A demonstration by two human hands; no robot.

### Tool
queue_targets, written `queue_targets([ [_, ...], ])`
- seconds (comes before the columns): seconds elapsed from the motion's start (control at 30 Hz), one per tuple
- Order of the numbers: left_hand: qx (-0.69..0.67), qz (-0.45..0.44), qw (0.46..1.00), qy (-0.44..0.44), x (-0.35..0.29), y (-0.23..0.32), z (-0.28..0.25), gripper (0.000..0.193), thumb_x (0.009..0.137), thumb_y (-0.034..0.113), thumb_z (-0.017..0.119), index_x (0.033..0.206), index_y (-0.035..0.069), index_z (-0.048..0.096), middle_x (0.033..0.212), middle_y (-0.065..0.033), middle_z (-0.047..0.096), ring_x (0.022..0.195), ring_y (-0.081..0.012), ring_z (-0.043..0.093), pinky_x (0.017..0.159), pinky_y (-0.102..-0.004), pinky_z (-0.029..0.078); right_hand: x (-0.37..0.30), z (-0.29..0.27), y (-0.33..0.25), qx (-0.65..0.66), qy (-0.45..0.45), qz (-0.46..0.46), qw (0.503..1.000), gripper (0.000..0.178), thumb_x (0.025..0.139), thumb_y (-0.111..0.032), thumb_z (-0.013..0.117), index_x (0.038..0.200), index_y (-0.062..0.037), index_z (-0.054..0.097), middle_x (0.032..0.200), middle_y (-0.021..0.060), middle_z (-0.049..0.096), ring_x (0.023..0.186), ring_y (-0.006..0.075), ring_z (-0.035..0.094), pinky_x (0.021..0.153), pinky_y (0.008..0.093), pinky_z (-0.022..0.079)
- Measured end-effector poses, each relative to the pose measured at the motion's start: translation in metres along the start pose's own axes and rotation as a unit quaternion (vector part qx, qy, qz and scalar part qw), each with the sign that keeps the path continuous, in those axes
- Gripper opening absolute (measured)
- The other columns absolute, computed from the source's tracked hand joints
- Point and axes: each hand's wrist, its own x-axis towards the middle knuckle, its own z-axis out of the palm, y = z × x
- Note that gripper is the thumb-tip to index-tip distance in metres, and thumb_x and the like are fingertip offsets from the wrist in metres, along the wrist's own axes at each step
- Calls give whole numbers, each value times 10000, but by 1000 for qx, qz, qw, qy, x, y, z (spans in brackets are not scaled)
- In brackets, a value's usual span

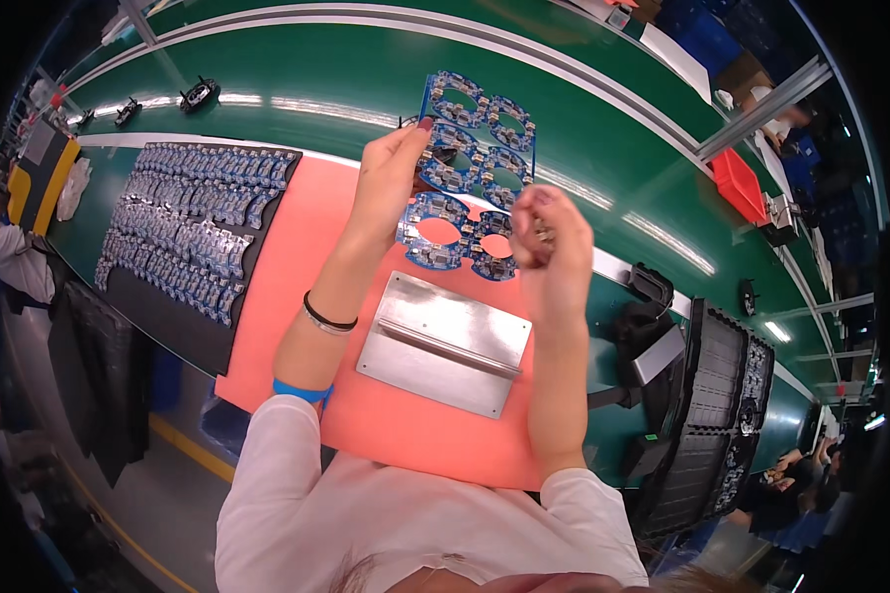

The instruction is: The person takes a circuit board panel from a tray and snaps individual circuit boards off the frame by hand.

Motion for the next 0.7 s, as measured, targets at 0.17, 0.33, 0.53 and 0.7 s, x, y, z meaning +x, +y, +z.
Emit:
queue_targets([
  [0.17,35,25,999,-8,0,-8,4,267,925,213,460,865,-15,585,752,-15,591,616,-48,543,507,-211,463,-15,21,19,-394,-47,-107,911,84,790,-45,624,866,-8,619,712,54,583,476,51,413,416,212,309],
  [0.33,29,15,999,8,-2,-11,11,264,924,211,467,781,17,574,696,23,537,570,-22,477,474,-194,410,-12,21,26,-443,-132,-187,867,83,803,12,600,881,30,625,748,62,604,673,97,617,554,210,473],
  [0.53,41,39,998,3,5,-21,1,295,922,215,473,706,31,553,601,64,445,501,-6,369,414,-193,293,-5,13,35,-397,-147,-225,878,92,800,-10,613,883,30,613,726,48,583,573,63,547,475,181,398],
  [0.7,36,28,999,24,7,-16,0,288,921,216,472,729,21,559,590,59,454,491,-4,391,430,-194,336,16,-13,19,115,-45,30,992,142,830,-86,545,942,0,563,628,-18,433,476,41,294,400,187,196],
])
